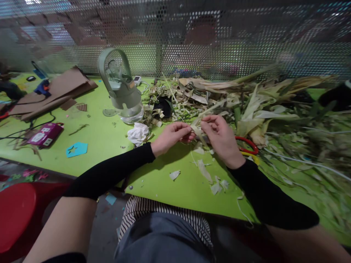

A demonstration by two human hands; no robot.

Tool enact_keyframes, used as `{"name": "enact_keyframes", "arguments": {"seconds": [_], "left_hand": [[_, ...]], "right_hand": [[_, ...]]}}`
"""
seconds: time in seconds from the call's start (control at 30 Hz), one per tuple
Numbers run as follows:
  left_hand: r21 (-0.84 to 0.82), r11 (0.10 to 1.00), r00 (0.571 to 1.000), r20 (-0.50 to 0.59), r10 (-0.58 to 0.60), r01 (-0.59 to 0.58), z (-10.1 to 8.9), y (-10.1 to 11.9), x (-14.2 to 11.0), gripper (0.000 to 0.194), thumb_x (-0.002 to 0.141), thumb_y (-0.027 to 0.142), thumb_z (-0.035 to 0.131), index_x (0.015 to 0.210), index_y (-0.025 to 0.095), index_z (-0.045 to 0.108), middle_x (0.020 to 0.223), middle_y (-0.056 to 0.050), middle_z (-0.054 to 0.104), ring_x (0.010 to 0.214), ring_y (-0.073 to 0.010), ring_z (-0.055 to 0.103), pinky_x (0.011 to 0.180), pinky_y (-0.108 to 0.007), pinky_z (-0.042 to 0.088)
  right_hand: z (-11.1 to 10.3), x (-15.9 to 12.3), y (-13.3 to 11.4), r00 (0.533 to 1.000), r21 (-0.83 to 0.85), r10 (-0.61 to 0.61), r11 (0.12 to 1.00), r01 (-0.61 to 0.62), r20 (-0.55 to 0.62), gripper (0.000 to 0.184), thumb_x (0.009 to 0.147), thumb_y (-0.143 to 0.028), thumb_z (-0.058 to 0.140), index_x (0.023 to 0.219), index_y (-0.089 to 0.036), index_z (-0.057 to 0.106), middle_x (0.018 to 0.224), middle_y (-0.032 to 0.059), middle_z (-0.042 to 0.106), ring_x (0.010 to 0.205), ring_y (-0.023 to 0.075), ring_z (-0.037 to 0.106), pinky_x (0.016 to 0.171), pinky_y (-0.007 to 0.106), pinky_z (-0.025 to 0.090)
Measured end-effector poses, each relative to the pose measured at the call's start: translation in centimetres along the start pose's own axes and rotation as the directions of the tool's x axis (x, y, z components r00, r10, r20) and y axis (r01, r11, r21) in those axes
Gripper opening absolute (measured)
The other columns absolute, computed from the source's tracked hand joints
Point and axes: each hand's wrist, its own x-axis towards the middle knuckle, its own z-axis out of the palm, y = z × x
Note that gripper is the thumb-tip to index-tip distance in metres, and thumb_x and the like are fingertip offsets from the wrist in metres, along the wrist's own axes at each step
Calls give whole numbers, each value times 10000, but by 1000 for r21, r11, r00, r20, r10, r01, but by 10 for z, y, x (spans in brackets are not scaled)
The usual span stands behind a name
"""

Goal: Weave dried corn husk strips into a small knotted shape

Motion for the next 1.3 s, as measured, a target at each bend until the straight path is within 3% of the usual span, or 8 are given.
{"name": "enact_keyframes", "arguments": {"seconds": [0.1,0.2,0.3,0.4,0.67,0.9,1.07,1.3], "left_hand": [[-56,998,999,-44,3,-5,-1,-2,3,150,1010,149,632,864,130,656,739,-4,720,655,-64,658,786,-240,540],[-72,997,997,-75,3,-9,-3,-5,6,180,1021,120,604,848,127,654,711,7,697,635,-57,649,774,-229,534],[-28,999,996,-78,42,-45,-5,-8,7,164,992,83,630,834,118,659,725,9,684,620,-52,624,697,-213,485],[6,997,995,-61,73,-73,-5,-13,7,150,958,48,647,826,118,659,712,27,656,593,-43,575,659,-212,450],[-27,999,999,23,31,-30,0,-12,2,109,942,99,695,943,134,592,736,9,692,667,-83,650,772,-264,515],[-111,992,997,-40,-73,68,2,-2,2,132,895,13,592,916,143,579,695,56,609,599,-43,565,705,-211,482],[-132,988,997,-6,-77,75,0,4,2,75,917,136,686,931,136,613,731,43,641,640,-41,593,730,-201,500],[-108,992,997,-8,-72,70,-4,1,3,99,983,105,618,902,141,662,864,-23,755,764,-82,707,980,-321,565]], "right_hand": [[-8,2,3,948,-371,-317,884,285,-27,275,902,-372,743,1125,-252,637,1014,68,703,895,252,666,798,421,551],[-11,-1,-1,824,-569,-547,634,523,148,288,965,-327,707,1248,-275,679,1150,100,717,1066,310,657,919,487,513],[-10,-6,-5,737,-598,-587,472,648,334,311,1006,-321,672,1314,-300,704,1049,82,732,984,299,643,837,456,485],[-6,-9,-7,683,-510,-585,465,724,437,240,1042,-274,594,1233,-273,739,964,73,746,897,269,636,781,418,477],[0,-14,-13,889,-333,-432,825,457,149,128,1025,-321,579,1007,-239,676,947,59,767,784,228,691,720,366,546],[-1,-10,-11,679,-313,-605,606,732,416,160,1019,-226,511,960,-240,660,952,93,763,915,266,691,804,427,553],[-3,-6,-11,628,-344,-623,527,777,466,192,1001,-214,508,884,-242,659,877,85,749,840,256,663,772,428,545],[-6,-9,-16,878,-389,-438,787,479,196,130,998,-274,574,998,-252,702,986,83,790,888,259,728,806,430,572]]}}
